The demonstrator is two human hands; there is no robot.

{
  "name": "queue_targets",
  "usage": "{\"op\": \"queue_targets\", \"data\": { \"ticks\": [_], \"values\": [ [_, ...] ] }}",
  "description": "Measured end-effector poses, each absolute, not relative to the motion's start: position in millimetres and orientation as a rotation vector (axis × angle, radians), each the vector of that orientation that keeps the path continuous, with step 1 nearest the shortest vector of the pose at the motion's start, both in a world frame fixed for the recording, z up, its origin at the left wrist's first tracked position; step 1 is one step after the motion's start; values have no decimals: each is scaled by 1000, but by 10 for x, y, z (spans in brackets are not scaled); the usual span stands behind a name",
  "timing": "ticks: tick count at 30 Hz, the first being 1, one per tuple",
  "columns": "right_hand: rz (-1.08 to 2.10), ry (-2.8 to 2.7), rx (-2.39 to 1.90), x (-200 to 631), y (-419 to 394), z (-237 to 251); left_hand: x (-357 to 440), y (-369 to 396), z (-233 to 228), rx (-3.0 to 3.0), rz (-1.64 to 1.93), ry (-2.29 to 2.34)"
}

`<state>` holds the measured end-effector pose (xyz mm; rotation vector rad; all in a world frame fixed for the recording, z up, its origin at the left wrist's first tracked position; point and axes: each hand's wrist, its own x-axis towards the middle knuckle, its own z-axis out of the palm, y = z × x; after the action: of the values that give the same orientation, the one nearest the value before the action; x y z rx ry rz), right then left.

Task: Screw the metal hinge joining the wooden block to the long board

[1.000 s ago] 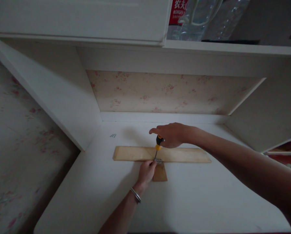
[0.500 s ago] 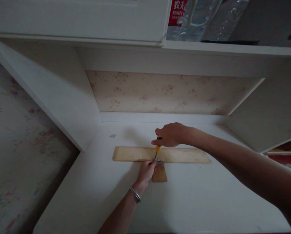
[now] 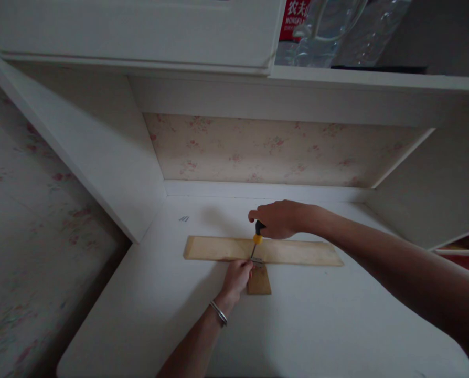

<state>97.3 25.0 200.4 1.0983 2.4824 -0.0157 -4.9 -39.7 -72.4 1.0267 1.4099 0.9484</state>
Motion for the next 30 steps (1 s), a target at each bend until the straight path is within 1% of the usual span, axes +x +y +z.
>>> {"op": "queue_targets", "data": {
  "ticks": [3, 6, 8, 13, 18, 20, 24, 27, 30],
  "values": [
    [-71, 2494, 1095, 971, 256, 2004, -51, -391, -717, 1010, 932, 1414],
    [21, 2416, 1217, 948, 243, 1998, -50, -395, -698, 984, 910, 1409],
    [60, 2389, 1218, 945, 234, 2001, -50, -403, -688, 971, 909, 1399],
    [-72, 2484, 1075, 958, 229, 2015, -52, -413, -677, 959, 910, 1404],
    [43, 2388, 1232, 916, 233, 1994, -53, -404, -670, 974, 906, 1418],
    [69, 2395, 1178, 924, 240, 1993, -54, -404, -664, 984, 902, 1421],
    [-32, 2498, 1051, 961, 250, 1998, -55, -410, -653, 971, 903, 1411],
    [-47, 2456, 1151, 947, 243, 1988, -53, -410, -655, 954, 898, 1413],
    [53, 2394, 1221, 922, 239, 1983, -55, -405, -663, 966, 891, 1413]
  ]
}}
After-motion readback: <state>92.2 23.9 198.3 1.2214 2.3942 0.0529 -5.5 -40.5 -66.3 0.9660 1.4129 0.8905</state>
